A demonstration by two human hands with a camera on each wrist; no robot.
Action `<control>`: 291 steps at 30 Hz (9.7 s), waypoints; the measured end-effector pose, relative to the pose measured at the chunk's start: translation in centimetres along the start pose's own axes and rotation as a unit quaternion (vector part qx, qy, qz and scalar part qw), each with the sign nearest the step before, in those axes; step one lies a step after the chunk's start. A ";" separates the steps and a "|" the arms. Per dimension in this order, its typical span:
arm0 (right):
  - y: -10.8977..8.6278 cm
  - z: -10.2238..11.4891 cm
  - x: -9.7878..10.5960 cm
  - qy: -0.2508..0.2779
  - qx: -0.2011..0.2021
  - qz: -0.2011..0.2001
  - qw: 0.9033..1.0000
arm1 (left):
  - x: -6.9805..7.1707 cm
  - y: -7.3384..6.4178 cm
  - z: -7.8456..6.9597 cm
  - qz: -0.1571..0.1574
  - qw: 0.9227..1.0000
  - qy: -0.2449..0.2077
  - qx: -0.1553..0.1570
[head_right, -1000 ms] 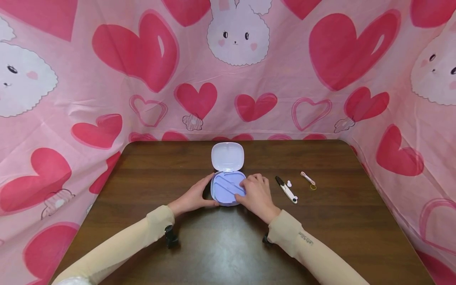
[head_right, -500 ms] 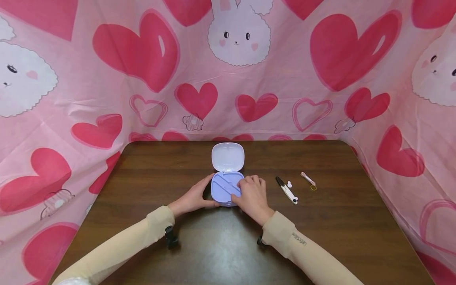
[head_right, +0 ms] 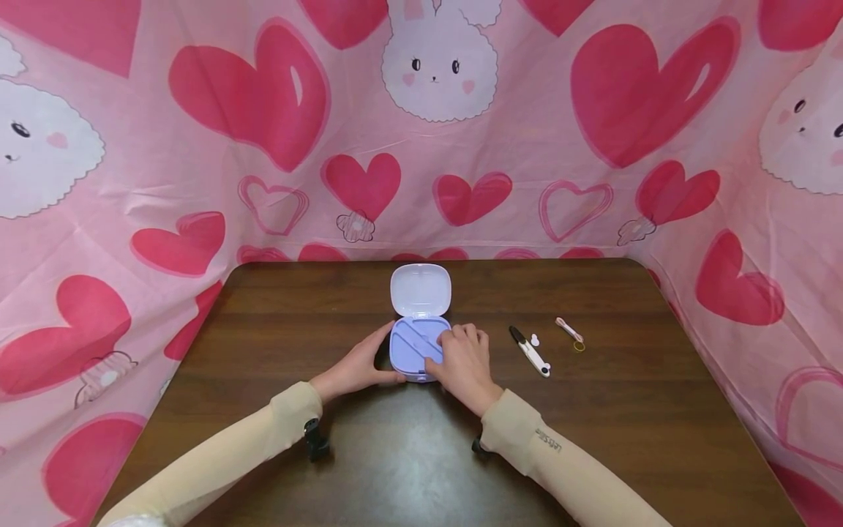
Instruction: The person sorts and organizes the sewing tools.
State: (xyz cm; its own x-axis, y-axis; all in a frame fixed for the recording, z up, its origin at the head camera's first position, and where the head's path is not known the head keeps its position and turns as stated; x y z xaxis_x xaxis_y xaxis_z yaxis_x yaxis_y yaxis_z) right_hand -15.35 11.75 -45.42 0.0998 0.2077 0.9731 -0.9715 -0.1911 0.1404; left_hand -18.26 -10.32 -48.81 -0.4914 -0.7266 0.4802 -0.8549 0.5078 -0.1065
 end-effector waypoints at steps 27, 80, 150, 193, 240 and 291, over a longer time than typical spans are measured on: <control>-0.2 -0.2 -0.6 -0.004 0.005 0.004 1.000 | 0.0 0.0 0.2 -0.004 1.000 -0.002 0.009; -1.9 -8.6 1.3 0.076 0.005 -0.073 0.994 | 0.0 -0.2 0.4 -0.001 1.000 0.000 0.023; -3.6 -25.5 2.5 0.002 -0.136 -0.015 0.991 | 0.0 0.0 0.4 0.001 1.000 -0.004 0.017; -2.4 -25.7 2.9 0.014 -0.154 0.045 0.987 | 0.0 0.1 0.6 0.003 1.000 -0.004 0.017; -1.7 -19.8 3.9 0.013 -0.025 -0.116 0.993 | 0.0 0.0 0.4 -0.001 1.000 -0.010 0.003; 3.5 -7.3 1.8 0.024 0.106 -0.080 0.991 | 0.0 -0.1 0.2 0.002 0.999 -0.012 0.034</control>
State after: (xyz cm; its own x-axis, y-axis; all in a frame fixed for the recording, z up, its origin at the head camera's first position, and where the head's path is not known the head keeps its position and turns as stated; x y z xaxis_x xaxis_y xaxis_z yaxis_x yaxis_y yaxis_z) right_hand -20.12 18.45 -44.54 0.2332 0.2969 0.9260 -0.8764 -0.3485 0.3324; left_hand -18.22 -10.50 -49.00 -0.4983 -0.7358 0.4586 -0.8618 0.4785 -0.1686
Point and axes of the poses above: each hand's wrist, its own y-axis towards the middle knuckle, its own x-axis out of the back of the hand, z = x × y, the point moved 2 cm from there along y, towards the middle knuckle, and after that the axes turned 12 degrees about -y, right-handed, at the moved point
